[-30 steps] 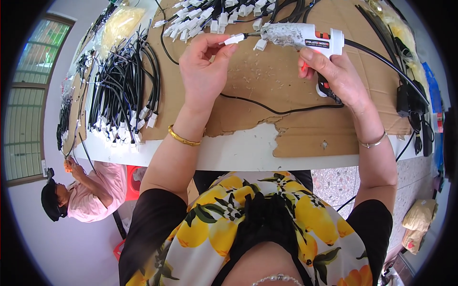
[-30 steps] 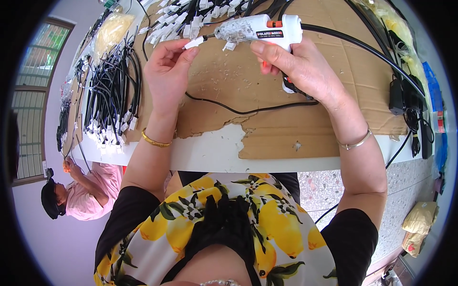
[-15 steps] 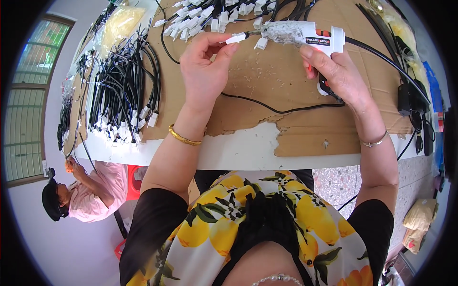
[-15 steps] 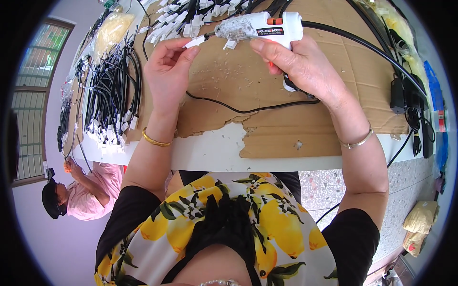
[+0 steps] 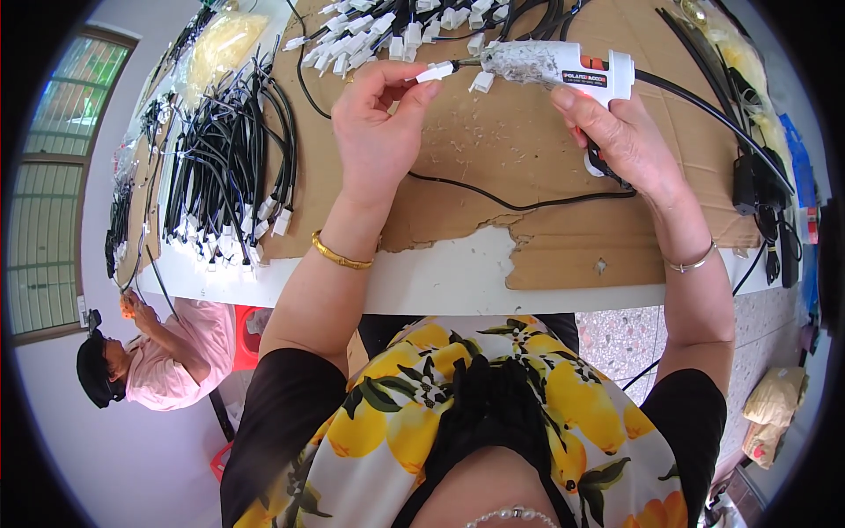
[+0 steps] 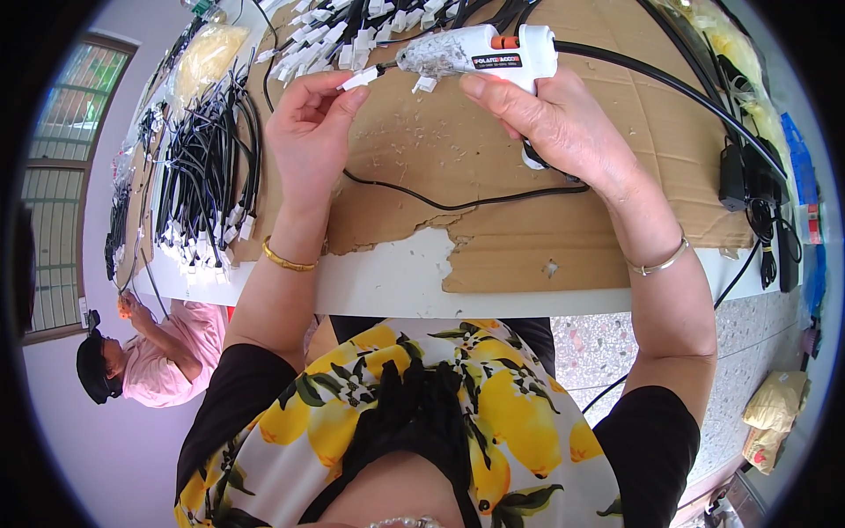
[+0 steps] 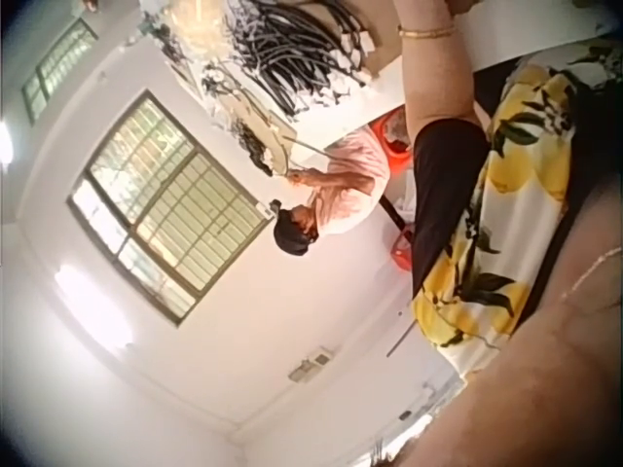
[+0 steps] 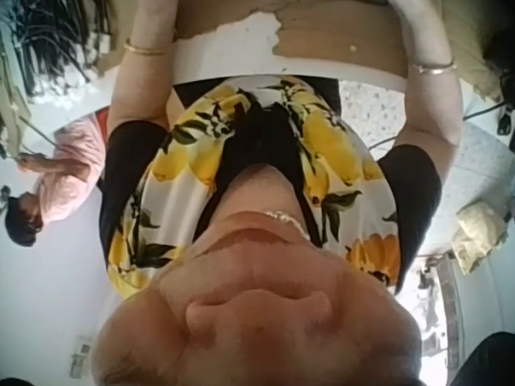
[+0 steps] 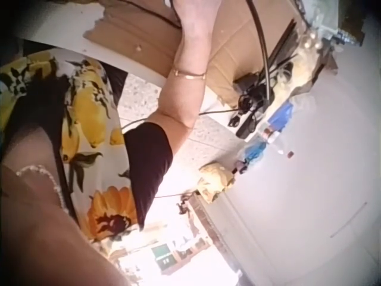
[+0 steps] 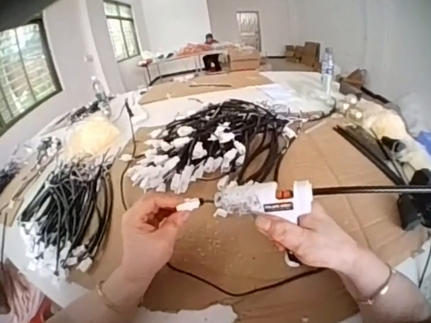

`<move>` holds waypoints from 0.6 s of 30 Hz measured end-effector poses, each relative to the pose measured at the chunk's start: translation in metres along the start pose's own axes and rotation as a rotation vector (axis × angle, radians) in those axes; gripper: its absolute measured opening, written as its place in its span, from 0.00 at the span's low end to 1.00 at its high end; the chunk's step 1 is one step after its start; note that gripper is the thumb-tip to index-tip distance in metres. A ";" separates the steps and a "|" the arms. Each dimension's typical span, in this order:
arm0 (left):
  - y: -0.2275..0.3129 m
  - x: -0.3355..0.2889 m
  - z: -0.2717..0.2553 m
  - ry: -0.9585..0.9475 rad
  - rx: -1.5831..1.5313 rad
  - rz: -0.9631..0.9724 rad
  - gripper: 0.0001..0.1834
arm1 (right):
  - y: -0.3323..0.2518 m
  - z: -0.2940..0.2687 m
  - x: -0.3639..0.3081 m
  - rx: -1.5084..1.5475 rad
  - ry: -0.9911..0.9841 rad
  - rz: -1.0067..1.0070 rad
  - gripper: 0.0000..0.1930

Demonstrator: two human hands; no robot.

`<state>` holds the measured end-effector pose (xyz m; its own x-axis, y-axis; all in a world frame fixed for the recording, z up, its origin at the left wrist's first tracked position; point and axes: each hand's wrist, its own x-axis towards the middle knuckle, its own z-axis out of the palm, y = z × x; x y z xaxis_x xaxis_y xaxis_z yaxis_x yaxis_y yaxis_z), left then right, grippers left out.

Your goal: Assembling wiring harnesses by applying adhesive to connectors using a hot glue gun.

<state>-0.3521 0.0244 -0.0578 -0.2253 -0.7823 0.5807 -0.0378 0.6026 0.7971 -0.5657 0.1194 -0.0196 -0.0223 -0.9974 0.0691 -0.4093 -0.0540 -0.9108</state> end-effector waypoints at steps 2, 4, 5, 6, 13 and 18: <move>0.000 0.000 0.000 0.004 -0.008 0.002 0.09 | 0.000 0.000 0.000 0.030 -0.017 -0.003 0.21; 0.001 0.000 0.000 0.005 0.000 -0.019 0.09 | -0.001 0.001 0.000 0.032 -0.007 -0.005 0.21; 0.002 0.000 0.000 0.006 0.000 -0.018 0.09 | -0.001 0.001 -0.001 0.035 0.001 -0.006 0.21; 0.002 0.000 -0.001 0.007 0.000 -0.023 0.09 | -0.002 0.002 -0.001 0.034 0.001 -0.008 0.21; 0.001 0.000 0.000 0.015 -0.021 -0.019 0.09 | 0.001 0.003 0.000 0.081 0.012 -0.018 0.20; 0.000 0.000 0.000 0.017 -0.016 -0.013 0.09 | 0.000 0.002 0.000 0.115 0.022 -0.040 0.19</move>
<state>-0.3517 0.0245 -0.0583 -0.2085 -0.7929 0.5725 -0.0253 0.5896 0.8073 -0.5643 0.1196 -0.0205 -0.0286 -0.9930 0.1143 -0.3026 -0.1004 -0.9478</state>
